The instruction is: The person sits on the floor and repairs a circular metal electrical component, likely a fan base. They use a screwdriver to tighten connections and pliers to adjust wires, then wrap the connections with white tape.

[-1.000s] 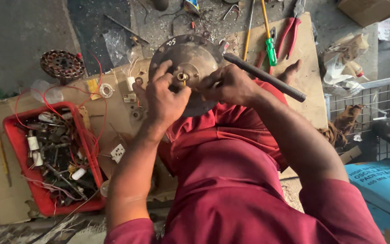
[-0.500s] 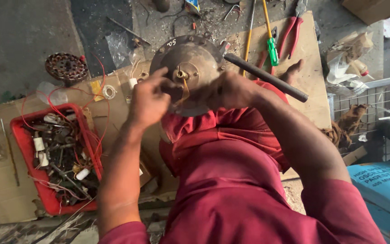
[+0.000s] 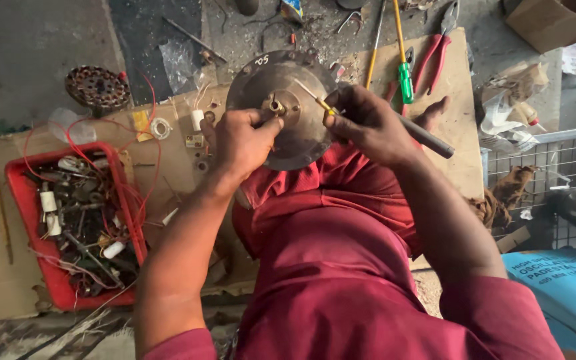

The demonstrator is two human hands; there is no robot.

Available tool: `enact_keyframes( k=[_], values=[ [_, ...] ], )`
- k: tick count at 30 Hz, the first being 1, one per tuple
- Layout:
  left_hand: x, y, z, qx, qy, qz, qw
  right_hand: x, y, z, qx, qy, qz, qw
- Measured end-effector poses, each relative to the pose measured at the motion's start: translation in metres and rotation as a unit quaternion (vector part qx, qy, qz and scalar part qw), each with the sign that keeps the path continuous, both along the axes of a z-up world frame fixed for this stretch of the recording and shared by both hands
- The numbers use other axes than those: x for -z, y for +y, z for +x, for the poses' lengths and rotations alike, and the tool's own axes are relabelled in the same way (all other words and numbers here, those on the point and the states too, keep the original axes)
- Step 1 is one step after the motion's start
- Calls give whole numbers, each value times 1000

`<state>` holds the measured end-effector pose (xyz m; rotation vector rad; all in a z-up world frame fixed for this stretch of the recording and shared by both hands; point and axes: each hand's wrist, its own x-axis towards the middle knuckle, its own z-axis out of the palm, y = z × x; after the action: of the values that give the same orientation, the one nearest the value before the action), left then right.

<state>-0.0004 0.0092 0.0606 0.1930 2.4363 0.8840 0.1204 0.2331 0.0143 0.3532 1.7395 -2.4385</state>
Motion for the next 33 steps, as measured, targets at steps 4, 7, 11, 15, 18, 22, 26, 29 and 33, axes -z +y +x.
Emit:
enact_keyframes(
  k=[4, 7, 11, 15, 18, 22, 26, 29, 33],
  values=[
    [7, 0, 7, -86, -105, 129, 982, 4, -26, 16, 62, -53, 40, 996],
    [11, -4, 14, -193, -236, 290, 907, 5, -38, 25, 54, -101, 29, 993],
    [6, -5, 22, -254, -289, 355, 852, 8, -44, 26, 72, -96, 12, 993],
    [-2, -9, 31, -286, -312, 405, 810, 8, -43, 24, 72, -108, -4, 991],
    [-4, -12, 38, -291, -323, 403, 805, 7, -41, 22, 78, -131, 0, 988],
    [-26, -20, 50, -245, -315, 374, 837, 10, -40, 27, 74, -122, -4, 990],
    [-82, -45, 39, -33, -173, 444, 879, 14, -34, 29, 82, -117, -14, 990],
    [-91, -67, 20, 9, -100, 607, 788, 16, -31, 32, 89, -124, -29, 988],
    [-32, -58, -8, -81, 45, 364, 927, 11, -33, 34, 86, -139, -27, 986]
  ],
)
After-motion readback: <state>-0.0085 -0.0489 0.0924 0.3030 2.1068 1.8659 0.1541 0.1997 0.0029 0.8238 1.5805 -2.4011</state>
